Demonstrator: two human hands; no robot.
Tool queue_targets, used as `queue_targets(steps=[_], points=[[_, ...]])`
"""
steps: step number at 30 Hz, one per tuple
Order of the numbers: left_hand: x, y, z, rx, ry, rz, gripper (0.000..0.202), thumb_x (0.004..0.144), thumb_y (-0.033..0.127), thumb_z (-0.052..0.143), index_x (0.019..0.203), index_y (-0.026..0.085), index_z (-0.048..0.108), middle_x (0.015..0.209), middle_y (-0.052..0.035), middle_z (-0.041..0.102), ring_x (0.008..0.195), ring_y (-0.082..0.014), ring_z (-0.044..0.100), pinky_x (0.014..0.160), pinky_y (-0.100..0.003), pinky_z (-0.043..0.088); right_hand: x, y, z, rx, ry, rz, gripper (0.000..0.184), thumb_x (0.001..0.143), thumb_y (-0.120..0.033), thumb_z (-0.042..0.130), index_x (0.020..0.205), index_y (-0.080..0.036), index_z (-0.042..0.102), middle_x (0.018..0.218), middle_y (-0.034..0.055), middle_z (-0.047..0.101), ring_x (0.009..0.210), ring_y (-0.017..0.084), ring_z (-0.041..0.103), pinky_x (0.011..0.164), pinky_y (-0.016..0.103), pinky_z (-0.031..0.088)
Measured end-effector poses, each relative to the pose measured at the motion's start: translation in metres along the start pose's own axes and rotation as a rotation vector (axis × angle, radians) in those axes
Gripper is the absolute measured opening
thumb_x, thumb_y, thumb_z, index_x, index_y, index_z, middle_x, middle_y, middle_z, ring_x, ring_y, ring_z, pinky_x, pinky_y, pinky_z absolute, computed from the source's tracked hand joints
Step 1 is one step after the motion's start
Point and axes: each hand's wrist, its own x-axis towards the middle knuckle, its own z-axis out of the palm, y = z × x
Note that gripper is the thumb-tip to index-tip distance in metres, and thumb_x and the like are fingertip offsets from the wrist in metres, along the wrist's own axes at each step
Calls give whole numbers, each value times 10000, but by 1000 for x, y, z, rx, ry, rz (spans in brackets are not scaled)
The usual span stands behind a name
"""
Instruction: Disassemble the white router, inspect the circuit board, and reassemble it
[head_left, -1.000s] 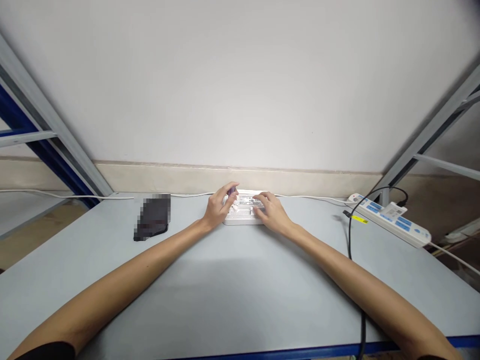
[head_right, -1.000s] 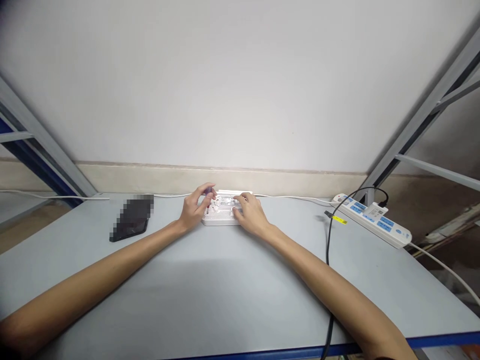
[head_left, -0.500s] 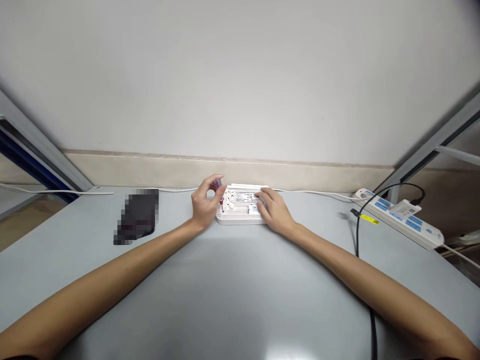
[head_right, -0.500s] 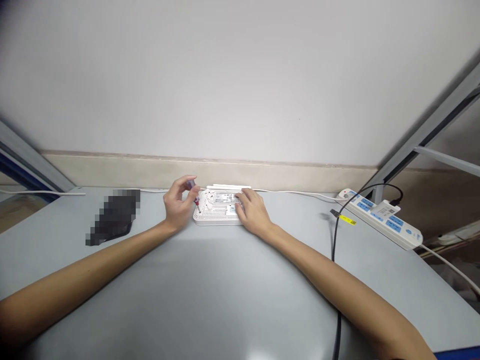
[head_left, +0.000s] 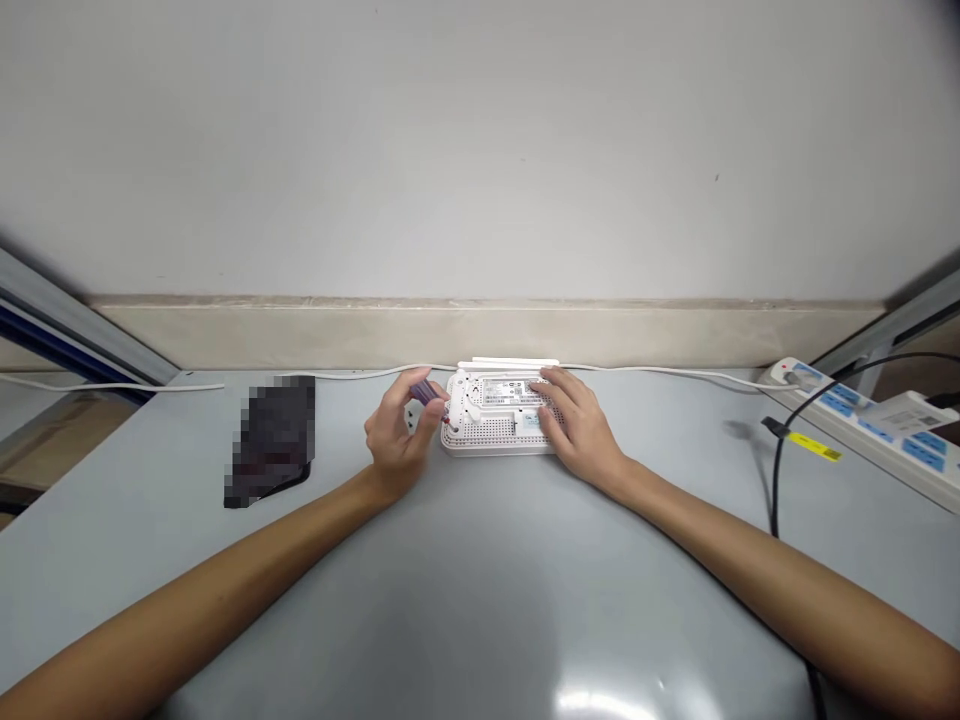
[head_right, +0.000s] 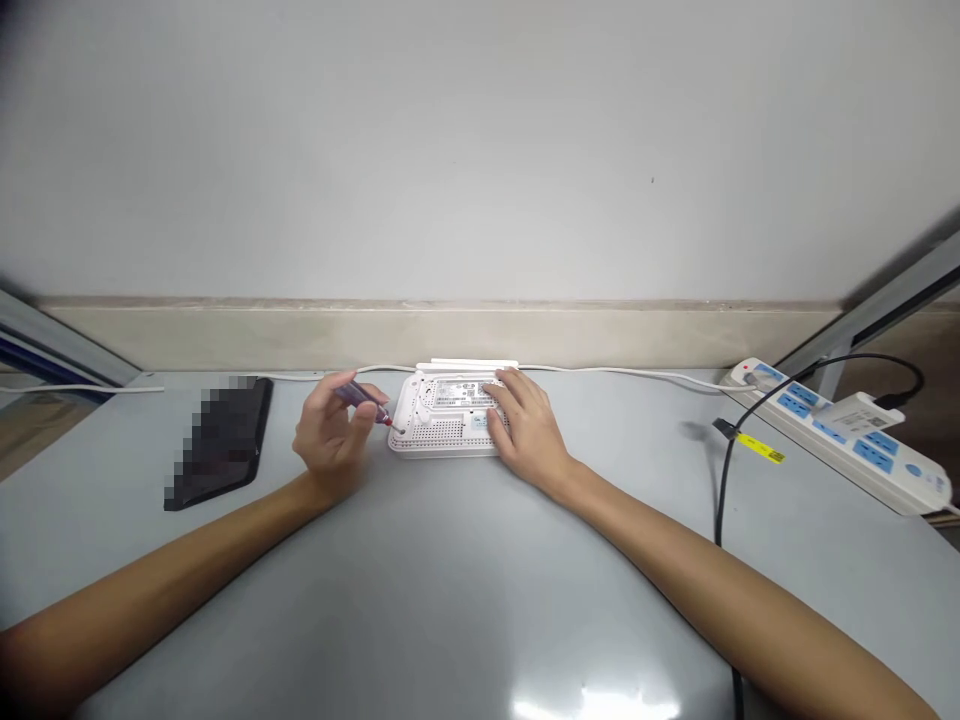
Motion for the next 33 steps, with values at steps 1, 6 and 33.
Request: queue_targets(steps=[1, 6, 33], points=[[-1, 1, 0, -16, -17, -8, 386, 921, 177, 538, 1301, 234, 503, 837, -18, 635, 691, -122, 612, 627, -285, 538, 0, 0, 0, 4, 2, -1, 336, 951, -274, 407, 1231, -180, 568, 1365, 126, 513, 1333, 267, 400, 1084, 488, 372], [-9, 6, 0, -88, -95, -15, 382, 969, 165, 433, 1338, 255, 469, 948, -59, 648, 772, -137, 615, 605, -274, 536, 0, -1, 0, 4, -3, -7, 341, 942, -258, 423, 1245, -178, 556, 1368, 129, 510, 1342, 275, 391, 1084, 498, 370], [-8, -4, 2, -129, -63, 15, 464, 885, 129, 565, 1322, 266, 491, 849, -25, 601, 732, -152, 614, 623, -320, 533, -2, 1, 1, 11, -1, -16, 345, 936, -240, 421, 1253, -185, 548, 1367, 127, 510, 1351, 278, 378, 1079, 515, 376]])
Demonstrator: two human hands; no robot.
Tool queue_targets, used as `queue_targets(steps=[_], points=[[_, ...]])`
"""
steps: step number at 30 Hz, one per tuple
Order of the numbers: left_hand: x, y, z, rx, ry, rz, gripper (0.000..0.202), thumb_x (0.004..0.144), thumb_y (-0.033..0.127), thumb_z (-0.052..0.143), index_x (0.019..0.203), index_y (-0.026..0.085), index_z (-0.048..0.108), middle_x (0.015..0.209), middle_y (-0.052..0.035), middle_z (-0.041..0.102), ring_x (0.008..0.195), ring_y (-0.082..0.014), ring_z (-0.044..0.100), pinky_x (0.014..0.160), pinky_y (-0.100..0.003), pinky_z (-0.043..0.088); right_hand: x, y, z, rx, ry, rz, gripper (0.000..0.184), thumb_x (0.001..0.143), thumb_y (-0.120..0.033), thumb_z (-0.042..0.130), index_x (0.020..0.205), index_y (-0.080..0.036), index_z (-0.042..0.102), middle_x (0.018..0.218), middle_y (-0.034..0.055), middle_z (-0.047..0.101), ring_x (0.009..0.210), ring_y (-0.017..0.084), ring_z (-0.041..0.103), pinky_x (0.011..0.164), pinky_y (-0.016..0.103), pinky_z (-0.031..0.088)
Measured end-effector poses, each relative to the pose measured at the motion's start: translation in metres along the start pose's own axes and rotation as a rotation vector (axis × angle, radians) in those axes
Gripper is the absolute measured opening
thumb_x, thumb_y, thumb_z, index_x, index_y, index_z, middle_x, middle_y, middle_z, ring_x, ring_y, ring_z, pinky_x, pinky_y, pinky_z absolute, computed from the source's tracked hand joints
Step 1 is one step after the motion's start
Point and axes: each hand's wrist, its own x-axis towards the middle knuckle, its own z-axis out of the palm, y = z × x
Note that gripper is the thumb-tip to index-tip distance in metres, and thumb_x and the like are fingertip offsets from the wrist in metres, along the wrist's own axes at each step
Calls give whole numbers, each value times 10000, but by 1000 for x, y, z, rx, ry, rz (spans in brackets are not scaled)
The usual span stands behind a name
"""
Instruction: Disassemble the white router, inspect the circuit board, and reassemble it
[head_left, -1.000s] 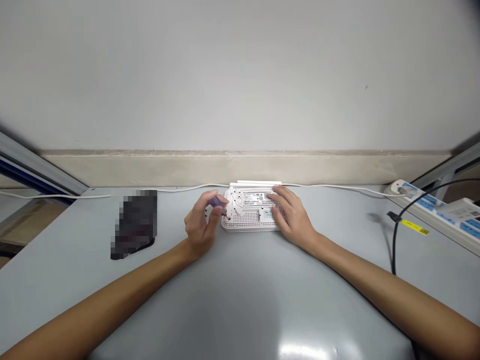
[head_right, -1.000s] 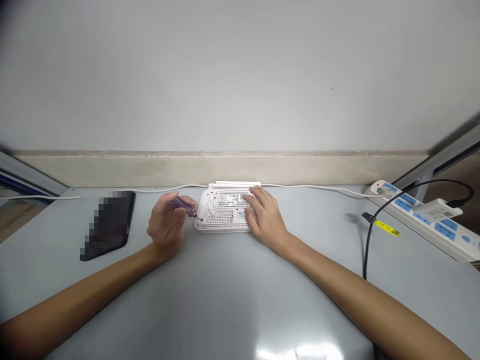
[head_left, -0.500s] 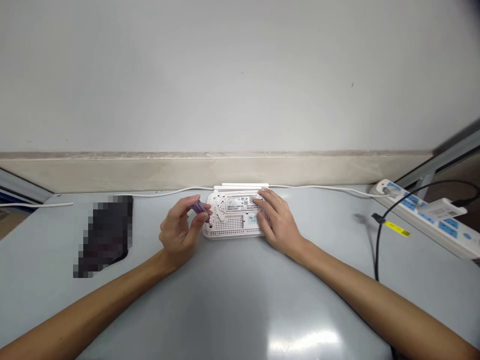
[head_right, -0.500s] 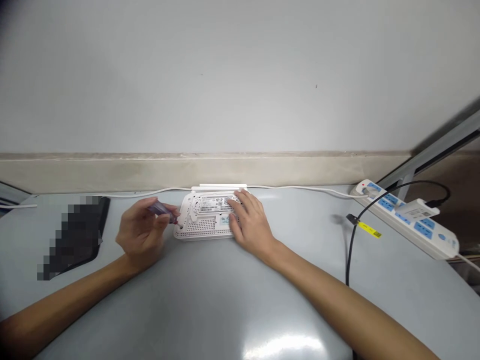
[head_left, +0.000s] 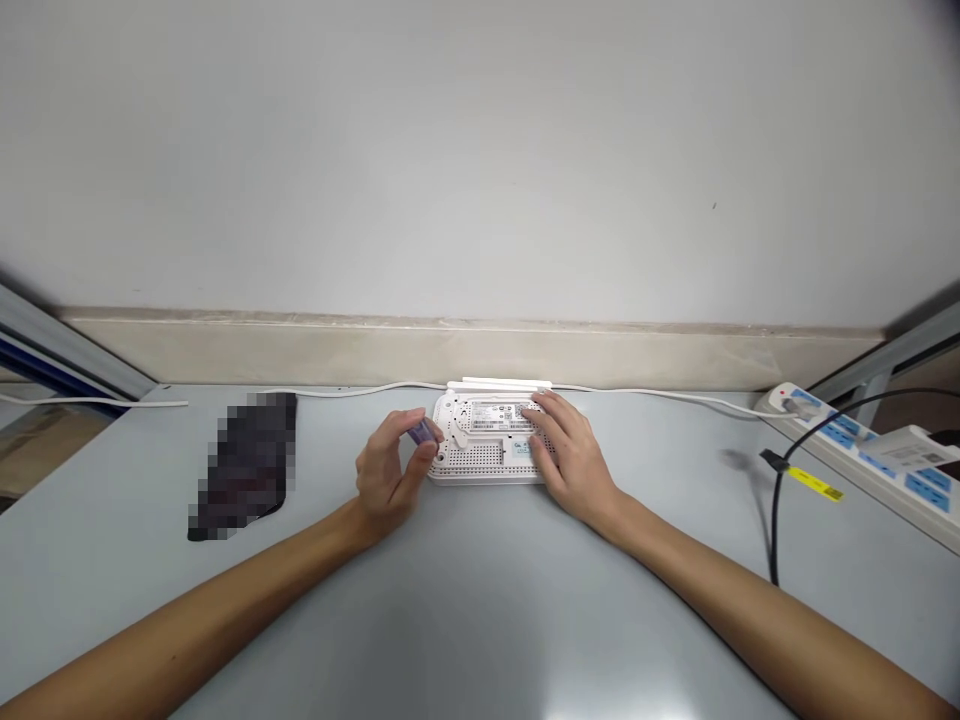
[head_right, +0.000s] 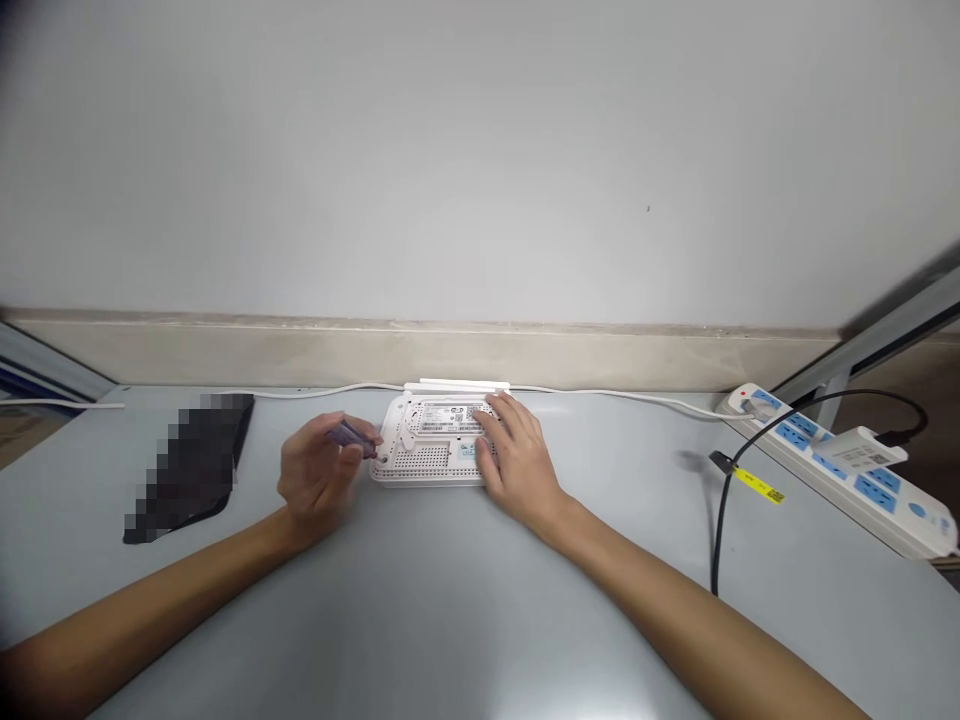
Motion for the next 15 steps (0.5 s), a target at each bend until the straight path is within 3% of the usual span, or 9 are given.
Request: queue_targets(steps=[15], points=[[2, 4, -1, -123, -60, -25, 450, 922, 117, 464, 1354, 247, 460, 862, -42, 593, 757, -158, 599, 596, -307, 513, 0, 0, 1, -9, -7, 0, 346, 941, -238, 417, 1262, -201, 540, 1378, 120, 501, 1356, 277, 374, 1079, 523, 378]])
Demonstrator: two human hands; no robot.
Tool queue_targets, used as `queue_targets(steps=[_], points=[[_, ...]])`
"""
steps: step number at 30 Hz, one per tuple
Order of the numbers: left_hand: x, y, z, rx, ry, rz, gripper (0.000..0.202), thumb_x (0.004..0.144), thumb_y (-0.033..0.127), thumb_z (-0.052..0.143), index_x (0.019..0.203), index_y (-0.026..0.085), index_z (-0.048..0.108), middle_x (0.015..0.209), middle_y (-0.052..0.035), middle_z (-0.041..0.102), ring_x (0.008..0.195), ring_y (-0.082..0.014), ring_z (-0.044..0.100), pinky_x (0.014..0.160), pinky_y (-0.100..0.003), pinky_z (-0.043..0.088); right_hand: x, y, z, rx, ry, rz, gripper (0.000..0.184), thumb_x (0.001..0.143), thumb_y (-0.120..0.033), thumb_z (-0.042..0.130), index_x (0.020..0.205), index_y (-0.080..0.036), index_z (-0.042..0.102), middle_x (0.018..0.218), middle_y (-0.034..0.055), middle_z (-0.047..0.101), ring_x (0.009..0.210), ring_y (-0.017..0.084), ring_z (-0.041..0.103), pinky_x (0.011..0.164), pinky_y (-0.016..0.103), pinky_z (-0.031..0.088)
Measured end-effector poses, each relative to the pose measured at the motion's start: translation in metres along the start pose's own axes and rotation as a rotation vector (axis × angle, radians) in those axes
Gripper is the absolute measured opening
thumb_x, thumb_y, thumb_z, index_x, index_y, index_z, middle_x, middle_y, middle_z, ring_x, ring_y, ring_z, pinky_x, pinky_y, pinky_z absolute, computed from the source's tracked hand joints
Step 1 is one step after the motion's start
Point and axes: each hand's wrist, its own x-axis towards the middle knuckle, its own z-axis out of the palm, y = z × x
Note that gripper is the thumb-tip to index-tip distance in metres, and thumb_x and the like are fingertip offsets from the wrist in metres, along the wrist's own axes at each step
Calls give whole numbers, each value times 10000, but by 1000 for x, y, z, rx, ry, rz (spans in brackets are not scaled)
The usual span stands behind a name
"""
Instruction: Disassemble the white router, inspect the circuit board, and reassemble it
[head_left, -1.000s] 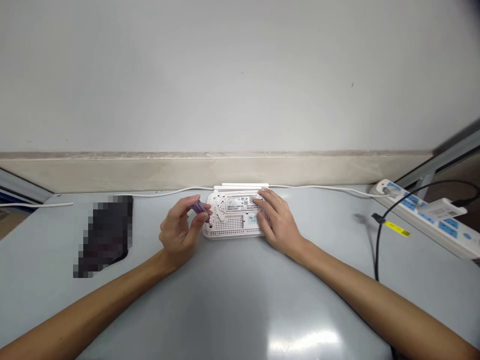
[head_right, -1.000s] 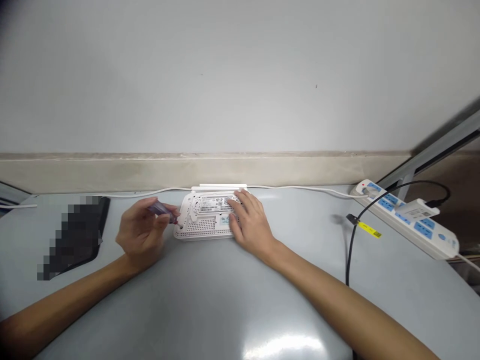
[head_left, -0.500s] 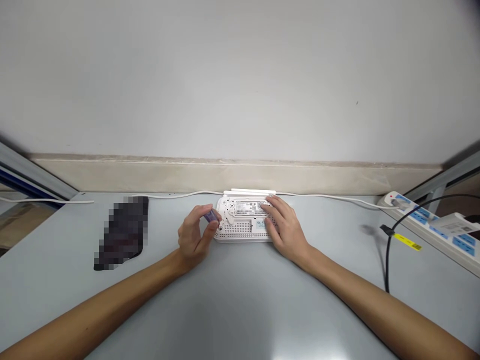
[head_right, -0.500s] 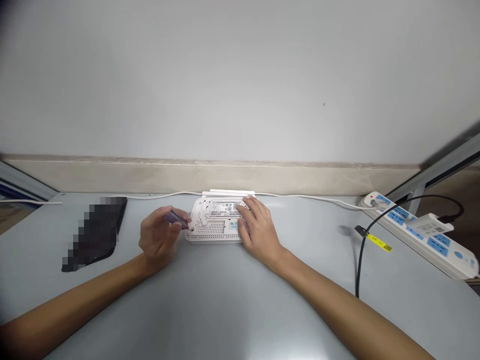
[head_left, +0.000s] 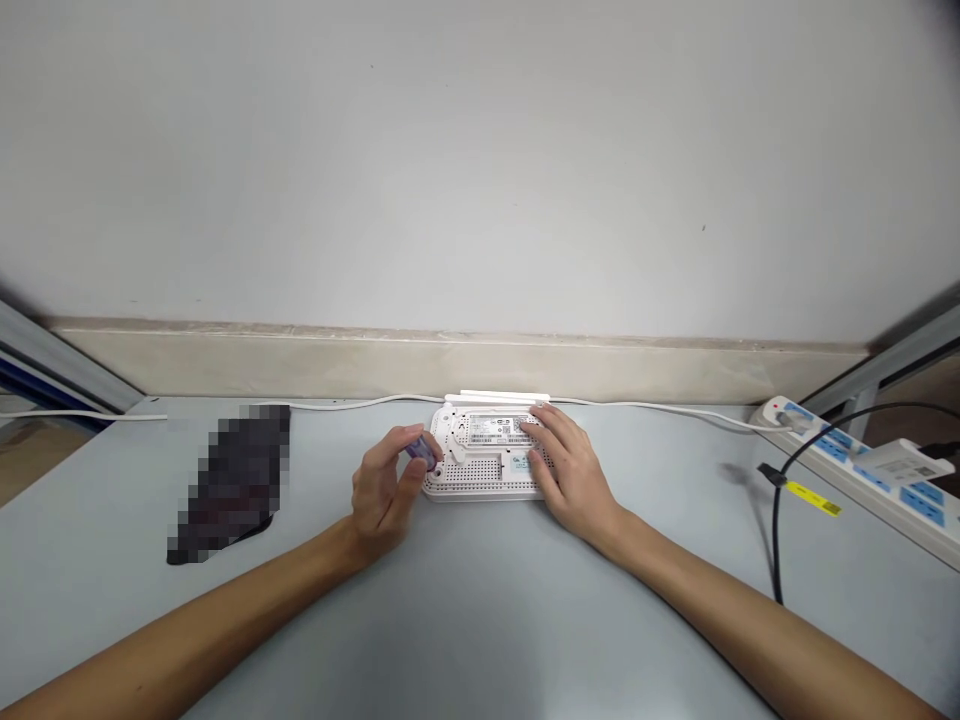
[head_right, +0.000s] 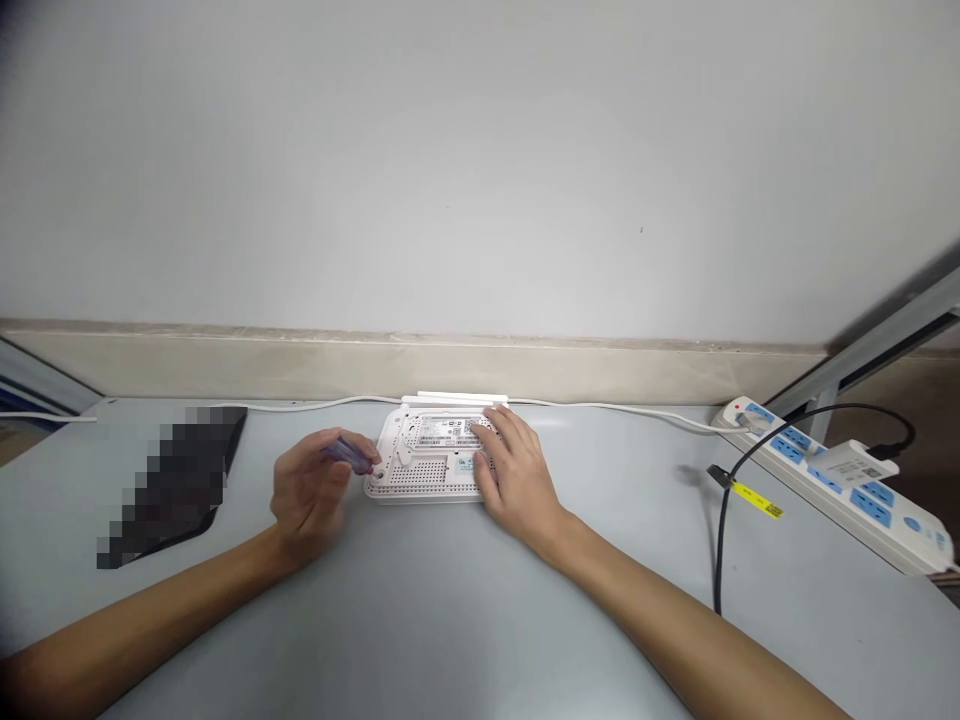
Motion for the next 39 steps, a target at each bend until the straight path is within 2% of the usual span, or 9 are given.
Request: queue_targets(steps=[27, 39], points=[[3, 5, 1, -12, 35, -43, 419, 936, 153, 463, 1337, 277, 469, 854, -38, 611, 734, -153, 601, 582, -305, 516, -1, 2, 2, -10, 27, -18, 355, 945, -242, 410, 1278, -208, 531, 1372, 120, 506, 1349, 275, 382, 1070, 525, 388], [2, 7, -1, -31, -3, -8, 418, 948, 119, 436, 1355, 216, 451, 904, -56, 624, 774, -148, 608, 619, -291, 513, 0, -1, -1, -10, 22, -18, 342, 946, -229, 423, 1256, -168, 553, 1360, 131, 511, 1337, 274, 391, 1074, 499, 390]])
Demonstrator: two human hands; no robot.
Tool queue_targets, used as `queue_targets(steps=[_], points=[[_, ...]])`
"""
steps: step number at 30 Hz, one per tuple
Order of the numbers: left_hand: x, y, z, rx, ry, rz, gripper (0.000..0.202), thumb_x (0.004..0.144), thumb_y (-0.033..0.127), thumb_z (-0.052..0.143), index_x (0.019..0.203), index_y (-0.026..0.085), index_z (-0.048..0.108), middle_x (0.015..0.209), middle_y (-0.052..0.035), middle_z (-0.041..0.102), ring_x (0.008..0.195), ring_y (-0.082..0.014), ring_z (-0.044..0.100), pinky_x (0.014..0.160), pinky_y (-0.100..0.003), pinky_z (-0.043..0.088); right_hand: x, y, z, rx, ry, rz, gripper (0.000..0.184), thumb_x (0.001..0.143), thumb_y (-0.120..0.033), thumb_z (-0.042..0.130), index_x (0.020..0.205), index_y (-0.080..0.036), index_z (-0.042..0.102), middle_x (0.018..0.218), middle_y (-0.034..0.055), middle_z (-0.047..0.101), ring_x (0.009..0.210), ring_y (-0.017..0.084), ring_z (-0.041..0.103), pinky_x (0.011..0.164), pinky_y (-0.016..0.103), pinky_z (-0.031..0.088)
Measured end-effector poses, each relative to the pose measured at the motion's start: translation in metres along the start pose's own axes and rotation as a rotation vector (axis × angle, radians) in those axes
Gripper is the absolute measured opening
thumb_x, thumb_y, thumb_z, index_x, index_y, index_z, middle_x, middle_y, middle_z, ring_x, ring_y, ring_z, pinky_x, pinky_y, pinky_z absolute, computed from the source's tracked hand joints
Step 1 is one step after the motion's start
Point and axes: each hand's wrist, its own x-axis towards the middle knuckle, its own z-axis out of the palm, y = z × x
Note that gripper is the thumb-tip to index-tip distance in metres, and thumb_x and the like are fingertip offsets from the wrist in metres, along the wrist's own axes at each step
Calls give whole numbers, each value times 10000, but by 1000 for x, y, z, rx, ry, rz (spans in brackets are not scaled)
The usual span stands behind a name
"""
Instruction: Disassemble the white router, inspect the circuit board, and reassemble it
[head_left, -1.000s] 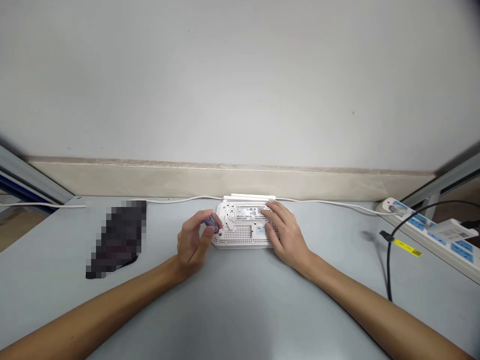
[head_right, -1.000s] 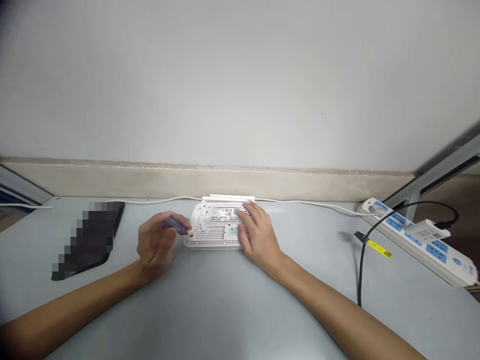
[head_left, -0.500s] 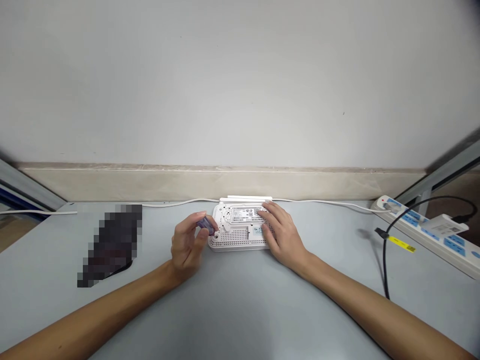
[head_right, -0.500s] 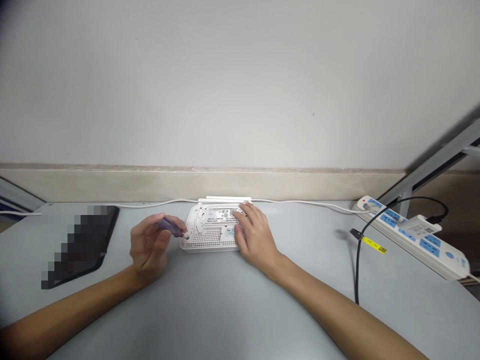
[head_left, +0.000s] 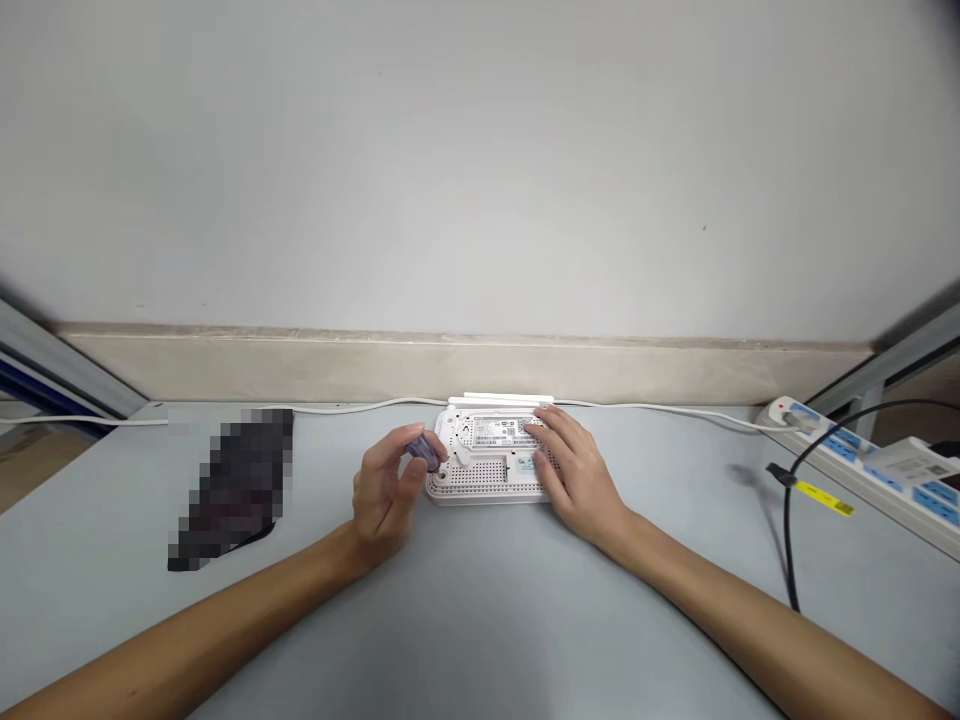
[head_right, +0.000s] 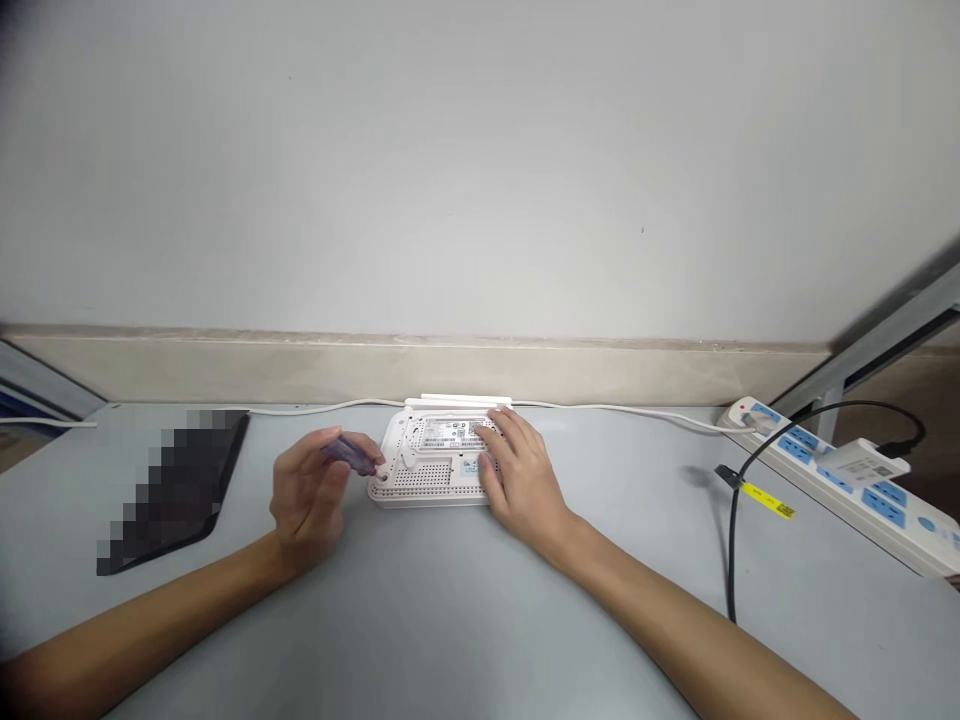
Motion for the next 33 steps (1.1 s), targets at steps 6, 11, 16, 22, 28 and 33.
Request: queue_targets(steps=[6, 11, 16, 22, 28, 33], points=[[0, -1, 2, 44, 11, 25, 414, 960, 111, 425, 1361, 205, 464, 964, -77, 640, 837, -164, 634, 613, -289, 529, 0, 2, 0, -6, -10, -6, 345, 946, -238, 422, 1260, -173, 551, 1363, 129, 514, 1338, 273, 394, 1079, 496, 387], [-1, -5, 5, 93, 19, 77, 416, 946, 130, 480, 1347, 242, 484, 926, -50, 636, 811, -159, 638, 624, -305, 551, -1, 2, -1, -1, -7, 8, 337, 952, -256, 407, 1243, -182, 562, 1362, 127, 517, 1342, 273, 392, 1083, 509, 378], [-1, -6, 6, 101, 54, 51, 418, 928, 161, 536, 1331, 261, 495, 898, -47, 627, 760, -156, 619, 603, -312, 537, -1, 2, -1, 0, -16, 9, 342, 955, -258, 401, 1248, -177, 560, 1364, 126, 516, 1349, 269, 384, 1089, 501, 373], [-2, -5, 5, 78, 54, 31, 420, 939, 154, 504, 1347, 253, 481, 863, -56, 607, 750, -170, 607, 567, -319, 516, 0, 1, -2, -4, -20, 10, 343, 954, -247, 402, 1246, -167, 563, 1362, 130, 516, 1345, 270, 387, 1086, 495, 378], [-1, -5, 4, 81, 40, 36, 443, 929, 133, 501, 1357, 241, 468, 855, -43, 608, 753, -158, 602, 588, -303, 520, 0, 2, -1, 7, -18, 10, 342, 952, -244, 407, 1256, -182, 553, 1363, 125, 514, 1344, 274, 387, 1078, 510, 384], [0, -5, 3, 56, 31, 31, 460, 919, 114, 503, 1362, 230, 464, 872, -43, 615, 764, -147, 611, 602, -283, 523, -1, 2, 0, 1, -18, 7, 345, 949, -237, 413, 1257, -170, 553, 1365, 132, 511, 1356, 274, 372, 1088, 502, 375]])
